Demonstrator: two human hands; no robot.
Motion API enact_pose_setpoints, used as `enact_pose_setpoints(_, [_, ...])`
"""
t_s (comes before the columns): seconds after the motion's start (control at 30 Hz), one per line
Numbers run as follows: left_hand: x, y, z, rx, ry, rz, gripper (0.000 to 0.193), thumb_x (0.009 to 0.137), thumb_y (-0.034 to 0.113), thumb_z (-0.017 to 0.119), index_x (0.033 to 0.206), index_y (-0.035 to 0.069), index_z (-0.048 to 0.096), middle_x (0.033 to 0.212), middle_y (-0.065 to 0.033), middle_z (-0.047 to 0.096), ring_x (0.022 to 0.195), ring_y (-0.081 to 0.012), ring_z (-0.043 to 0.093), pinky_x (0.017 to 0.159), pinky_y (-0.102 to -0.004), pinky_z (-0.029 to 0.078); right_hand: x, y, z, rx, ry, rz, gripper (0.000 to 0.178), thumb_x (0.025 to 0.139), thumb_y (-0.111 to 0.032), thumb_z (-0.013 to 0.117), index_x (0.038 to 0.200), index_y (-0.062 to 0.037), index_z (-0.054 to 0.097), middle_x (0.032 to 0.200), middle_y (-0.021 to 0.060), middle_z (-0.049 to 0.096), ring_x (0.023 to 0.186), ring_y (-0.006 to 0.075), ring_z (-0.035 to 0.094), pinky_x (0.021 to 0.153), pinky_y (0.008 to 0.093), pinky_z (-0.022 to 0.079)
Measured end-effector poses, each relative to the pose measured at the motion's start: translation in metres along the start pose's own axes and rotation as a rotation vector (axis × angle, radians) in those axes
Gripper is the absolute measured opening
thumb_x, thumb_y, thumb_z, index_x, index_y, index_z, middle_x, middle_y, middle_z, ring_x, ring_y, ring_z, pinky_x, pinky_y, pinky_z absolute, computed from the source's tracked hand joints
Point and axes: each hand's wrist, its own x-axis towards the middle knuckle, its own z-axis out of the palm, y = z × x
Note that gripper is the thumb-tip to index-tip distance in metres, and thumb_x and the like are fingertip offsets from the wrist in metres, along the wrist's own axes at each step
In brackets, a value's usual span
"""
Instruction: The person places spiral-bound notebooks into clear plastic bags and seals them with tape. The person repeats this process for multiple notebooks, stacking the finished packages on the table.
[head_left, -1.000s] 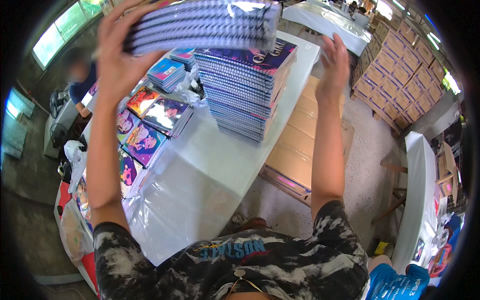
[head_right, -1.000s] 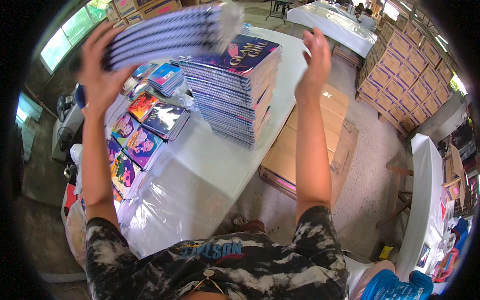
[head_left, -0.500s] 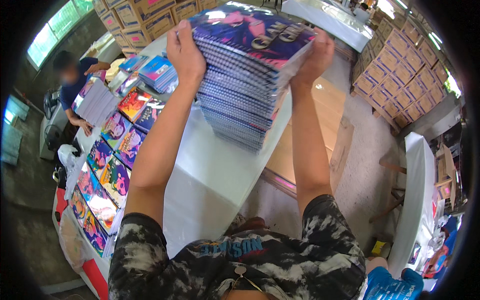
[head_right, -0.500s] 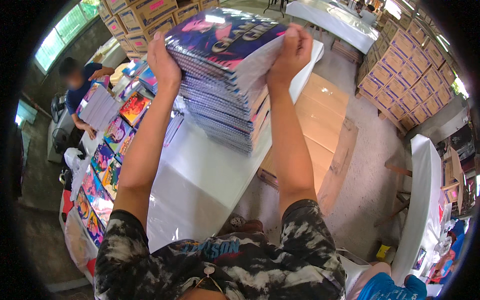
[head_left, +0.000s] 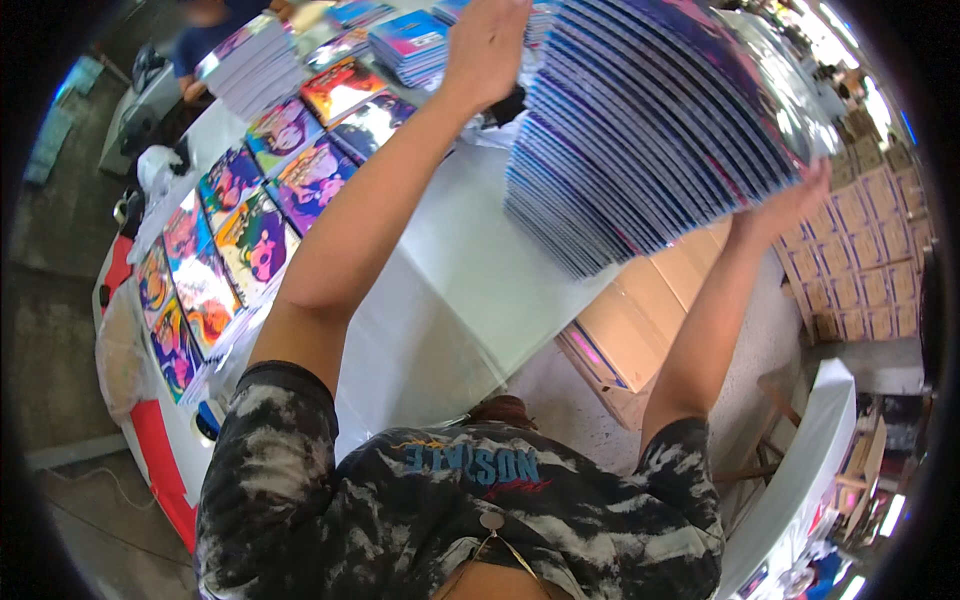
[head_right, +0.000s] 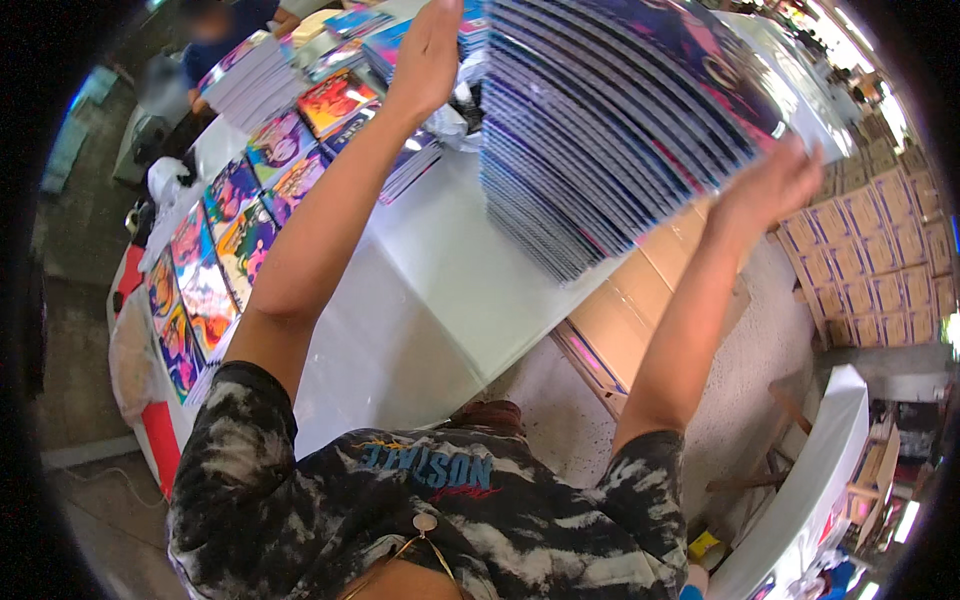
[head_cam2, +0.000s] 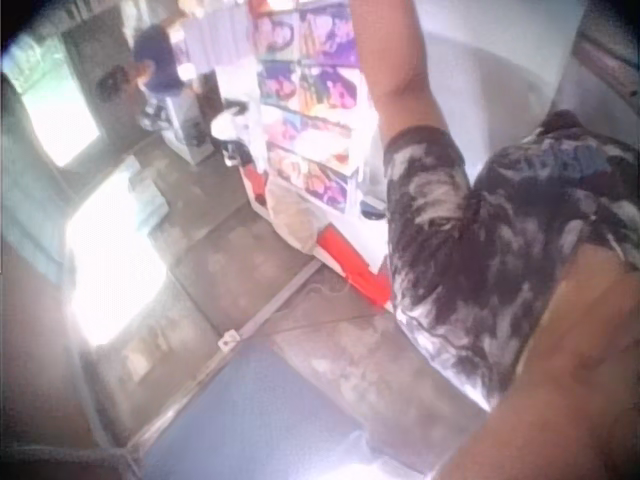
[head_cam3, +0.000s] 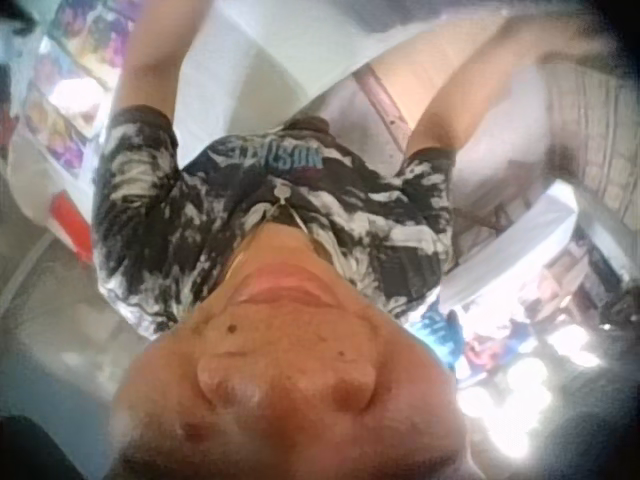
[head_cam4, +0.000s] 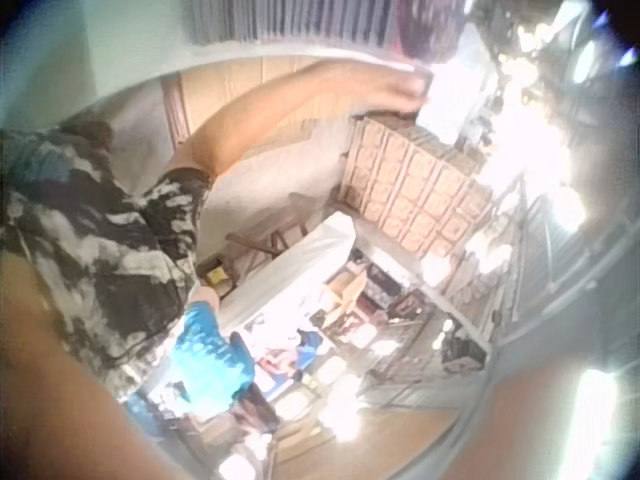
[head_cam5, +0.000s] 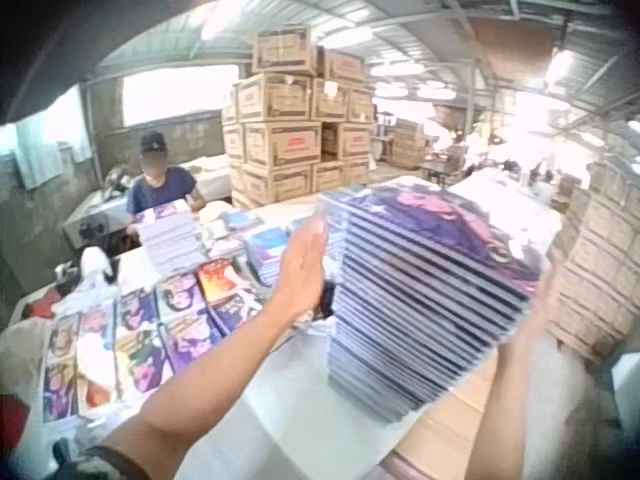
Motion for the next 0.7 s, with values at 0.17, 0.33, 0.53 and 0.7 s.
enact_pose_setpoints(0.17, [-0.150, -0.155, -0.079, 1.127, -0.386, -0.326, 0.071, 0.079, 0.050, 0.058, 0.128, 0.000, 0.042, 0.125, -0.0238, 0.047, 0.120, -0.0371, 0.041, 0.096, -0.0488, 0.034, -0.136, -0.045, -0.016, 0.018, -0.087, -0.207, 0.040, 0.091, -0.019, 0.050, 0.120, 0.0065, 0.041, 0.122, 0.0212, 0.045, 0.108, 0.0276, 0.050, 0.091, 0.0369, 0.041])
enact_pose_setpoints(0.33, [-0.189, -0.118, -0.088, 0.845, -0.568, -0.603, 0.038, 0.084, 0.031, 0.058, 0.116, 0.009, 0.055, 0.095, -0.0197, 0.063, 0.087, -0.0297, 0.062, 0.075, -0.0415, 0.048, -0.238, -0.047, -0.033, -0.113, -0.618, -0.147, 0.028, 0.085, -0.009, 0.053, 0.109, 0.0042, 0.048, 0.128, 0.0196, 0.043, 0.117, 0.0327, 0.042, 0.096, 0.0414, 0.038])
enact_pose_setpoints(0.53, [-0.142, 0.032, -0.189, -0.282, -1.016, -0.608, 0.035, 0.087, 0.031, 0.057, 0.107, 0.003, 0.063, 0.102, -0.0145, 0.065, 0.096, -0.0296, 0.062, 0.083, -0.0369, 0.047, -0.253, -0.078, -0.008, -0.258, -0.929, 0.241, 0.047, 0.070, -0.015, 0.072, 0.110, 0.0023, 0.054, 0.114, 0.0170, 0.056, 0.110, 0.0274, 0.048, 0.092, 0.0366, 0.039])
enact_pose_setpoints(0.7, [-0.170, -0.083, -0.195, 0.597, -0.346, -0.673, 0.057, 0.087, 0.041, 0.056, 0.124, -0.002, 0.049, 0.120, -0.0177, 0.055, 0.113, -0.0255, 0.053, 0.096, -0.0323, 0.040, -0.268, -0.095, -0.023, 0.187, -1.449, 0.942, 0.021, 0.077, -0.009, 0.068, 0.094, 0.0013, 0.061, 0.073, 0.0034, 0.057, 0.064, 0.0070, 0.049, 0.060, 0.0213, 0.041])
